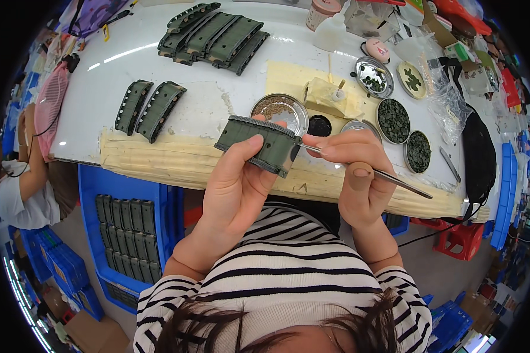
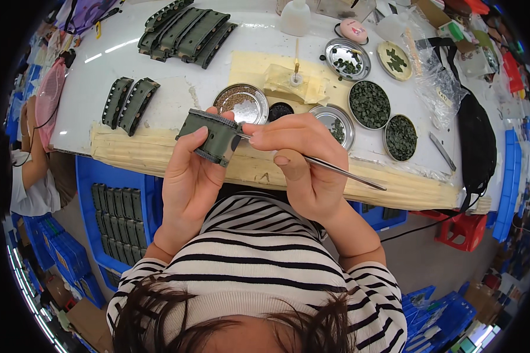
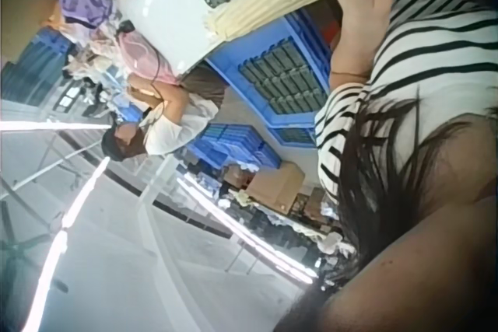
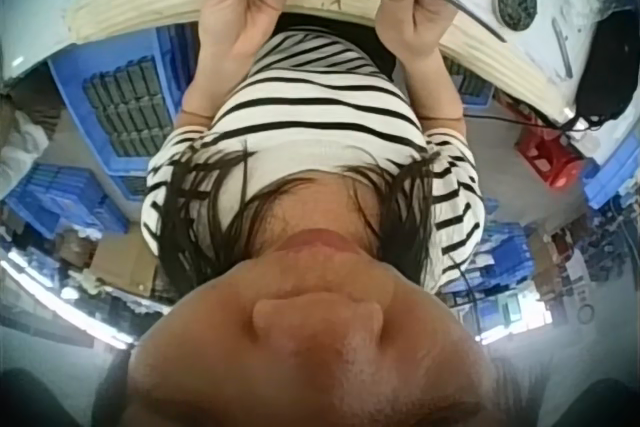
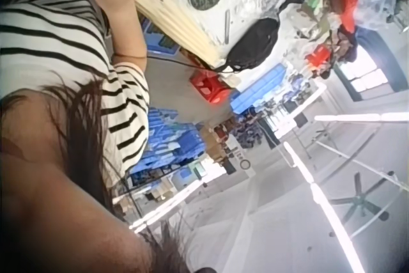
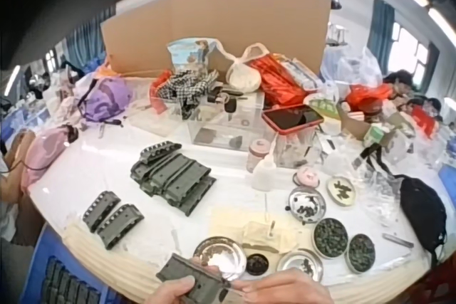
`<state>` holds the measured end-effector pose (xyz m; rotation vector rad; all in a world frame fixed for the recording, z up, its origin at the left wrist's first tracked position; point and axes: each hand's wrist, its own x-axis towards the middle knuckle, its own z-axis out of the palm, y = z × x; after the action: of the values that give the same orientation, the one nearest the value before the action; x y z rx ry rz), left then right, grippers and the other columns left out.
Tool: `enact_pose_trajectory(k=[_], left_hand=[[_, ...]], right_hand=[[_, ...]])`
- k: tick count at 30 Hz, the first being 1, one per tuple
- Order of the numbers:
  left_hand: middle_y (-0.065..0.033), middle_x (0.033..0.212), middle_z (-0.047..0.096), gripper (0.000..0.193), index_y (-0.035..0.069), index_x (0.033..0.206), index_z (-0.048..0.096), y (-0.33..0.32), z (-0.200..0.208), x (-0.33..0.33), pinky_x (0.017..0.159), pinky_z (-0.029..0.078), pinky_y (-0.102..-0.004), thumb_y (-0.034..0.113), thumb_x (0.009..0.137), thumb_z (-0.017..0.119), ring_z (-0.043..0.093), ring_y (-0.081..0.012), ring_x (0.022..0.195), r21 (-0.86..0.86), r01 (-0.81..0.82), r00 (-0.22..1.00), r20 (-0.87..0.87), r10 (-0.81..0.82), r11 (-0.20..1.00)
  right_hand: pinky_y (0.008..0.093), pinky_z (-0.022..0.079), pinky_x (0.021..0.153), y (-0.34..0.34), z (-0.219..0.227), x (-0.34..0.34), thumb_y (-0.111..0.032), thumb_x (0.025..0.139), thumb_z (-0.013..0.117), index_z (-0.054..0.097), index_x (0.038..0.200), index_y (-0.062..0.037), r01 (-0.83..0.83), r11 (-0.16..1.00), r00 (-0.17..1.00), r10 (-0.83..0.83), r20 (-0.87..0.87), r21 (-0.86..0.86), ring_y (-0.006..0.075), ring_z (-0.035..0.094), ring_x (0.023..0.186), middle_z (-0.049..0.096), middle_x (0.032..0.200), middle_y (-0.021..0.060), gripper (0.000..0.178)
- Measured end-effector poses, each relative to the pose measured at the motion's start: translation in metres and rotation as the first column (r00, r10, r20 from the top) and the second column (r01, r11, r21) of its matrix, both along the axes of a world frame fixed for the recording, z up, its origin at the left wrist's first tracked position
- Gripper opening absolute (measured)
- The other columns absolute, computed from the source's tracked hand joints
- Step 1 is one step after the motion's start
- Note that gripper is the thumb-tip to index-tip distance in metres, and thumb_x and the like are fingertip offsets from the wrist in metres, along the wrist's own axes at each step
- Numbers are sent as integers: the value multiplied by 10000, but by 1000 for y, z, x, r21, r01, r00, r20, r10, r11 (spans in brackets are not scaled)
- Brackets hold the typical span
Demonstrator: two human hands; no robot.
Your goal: Assembling small green toy tank models using adhesive and specialized tools on a production workbench.
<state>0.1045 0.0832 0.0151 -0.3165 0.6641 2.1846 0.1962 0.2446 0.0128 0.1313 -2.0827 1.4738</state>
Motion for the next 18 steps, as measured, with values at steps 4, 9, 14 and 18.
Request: enact_pose_trajectory(k=[4, 9, 14, 18], left_hand=[[-141, 1185, 590, 315, 53, 1230, 477, 0, -1, 0, 868, 561, -285, 73, 921, 535, 615, -178, 1052, 0, 7, 1000, -4, -7, 1000], [-139, 1183, 587, 311, 52, 1227, 479, 0, -2, 0, 879, 555, -283, 72, 922, 534, 611, -172, 1052, -4, 3, 1000, -1, -3, 1000], [-152, 1206, 566, 338, 23, 1247, 460, 0, -1, -1, 929, 525, -296, 68, 920, 533, 582, -186, 1098, -5, 3, 1000, -17, -3, 1000], [-182, 1253, 528, 382, -30, 1275, 434, -1, -3, 0, 1008, 476, -323, 60, 917, 530, 535, -217, 1179, -13, -4, 999, -35, 3, 1000]], right_hand=[[364, 517, 804, 1, 0, -1, -325, 1012, 394, 600, 968, 35, 9, 1000, 1000, -9, -8, 30, 317, 652, 925, 589, 938, 166, 418], [310, 474, 784, -4, -2, -4, -117, 901, 565, 667, 953, 2, 37, 995, 997, -43, -62, -95, 223, 613, 859, 698, 973, 137, 165], [311, 477, 784, -3, -2, -5, -112, 895, 572, 670, 949, 5, 31, 996, 997, -37, -63, -88, 222, 616, 863, 698, 971, 136, 163], [309, 479, 783, -1, -1, -5, -105, 893, 574, 671, 948, 7, 25, 998, 998, -27, -53, -50, 220, 618, 868, 698, 971, 135, 157]])
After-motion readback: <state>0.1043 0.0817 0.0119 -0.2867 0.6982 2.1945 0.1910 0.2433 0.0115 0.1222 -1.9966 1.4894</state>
